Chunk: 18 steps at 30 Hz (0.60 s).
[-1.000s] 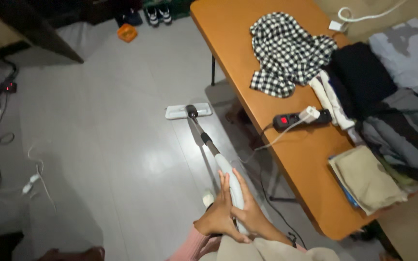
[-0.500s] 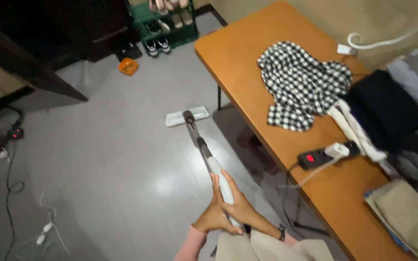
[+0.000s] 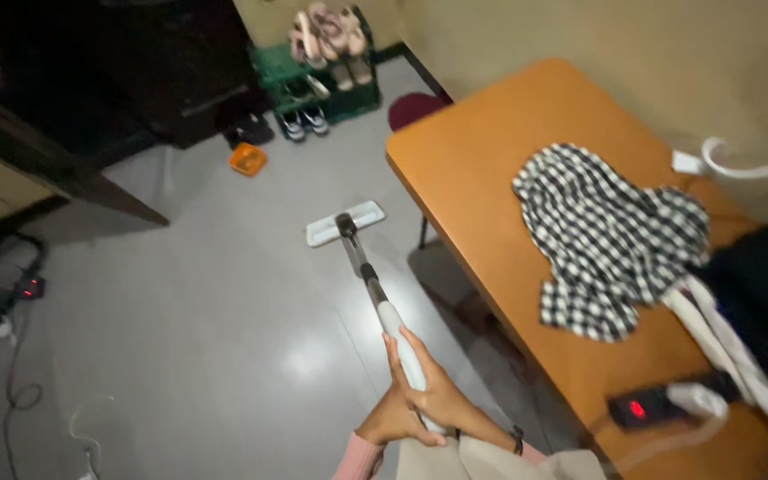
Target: The person cleans the floor using a flat mop by pushing it across various tiled surfaces throughout the room and hallway.
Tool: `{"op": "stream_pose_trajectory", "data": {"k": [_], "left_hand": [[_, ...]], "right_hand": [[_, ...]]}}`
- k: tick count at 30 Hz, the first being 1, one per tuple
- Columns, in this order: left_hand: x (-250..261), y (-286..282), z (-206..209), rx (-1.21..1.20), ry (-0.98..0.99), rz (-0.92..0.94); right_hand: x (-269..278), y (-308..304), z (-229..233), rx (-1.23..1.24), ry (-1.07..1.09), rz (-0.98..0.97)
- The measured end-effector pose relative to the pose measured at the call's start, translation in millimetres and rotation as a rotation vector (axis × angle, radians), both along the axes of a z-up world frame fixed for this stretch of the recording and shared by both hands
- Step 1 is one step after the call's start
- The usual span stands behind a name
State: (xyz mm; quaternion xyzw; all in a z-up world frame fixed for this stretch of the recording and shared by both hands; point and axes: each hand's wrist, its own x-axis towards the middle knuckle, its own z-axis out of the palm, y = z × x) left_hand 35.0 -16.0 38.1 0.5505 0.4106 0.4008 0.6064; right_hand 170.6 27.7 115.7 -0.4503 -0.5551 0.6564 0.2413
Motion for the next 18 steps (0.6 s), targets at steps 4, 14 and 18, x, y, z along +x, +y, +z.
{"op": "stream_pose_trajectory", "data": {"k": [4, 14, 18], "left_hand": [[-29.6, 58.1, -20.2, -0.036, 0.022, 0.008], [-68.9, 153.2, -34.8, -0.072, 0.102, 0.016], [-72.6, 156.4, -29.0, -0.001, 0.152, -0.028]], "right_hand": [[-29.5, 60.1, -34.2, 0.262, 0.039, 0.037], [-64.4, 158.5, -78.5, 0.033, 0.111, -0.092], [-65.8, 160.9, -68.9, 0.143, 0.058, -0.055]]}}
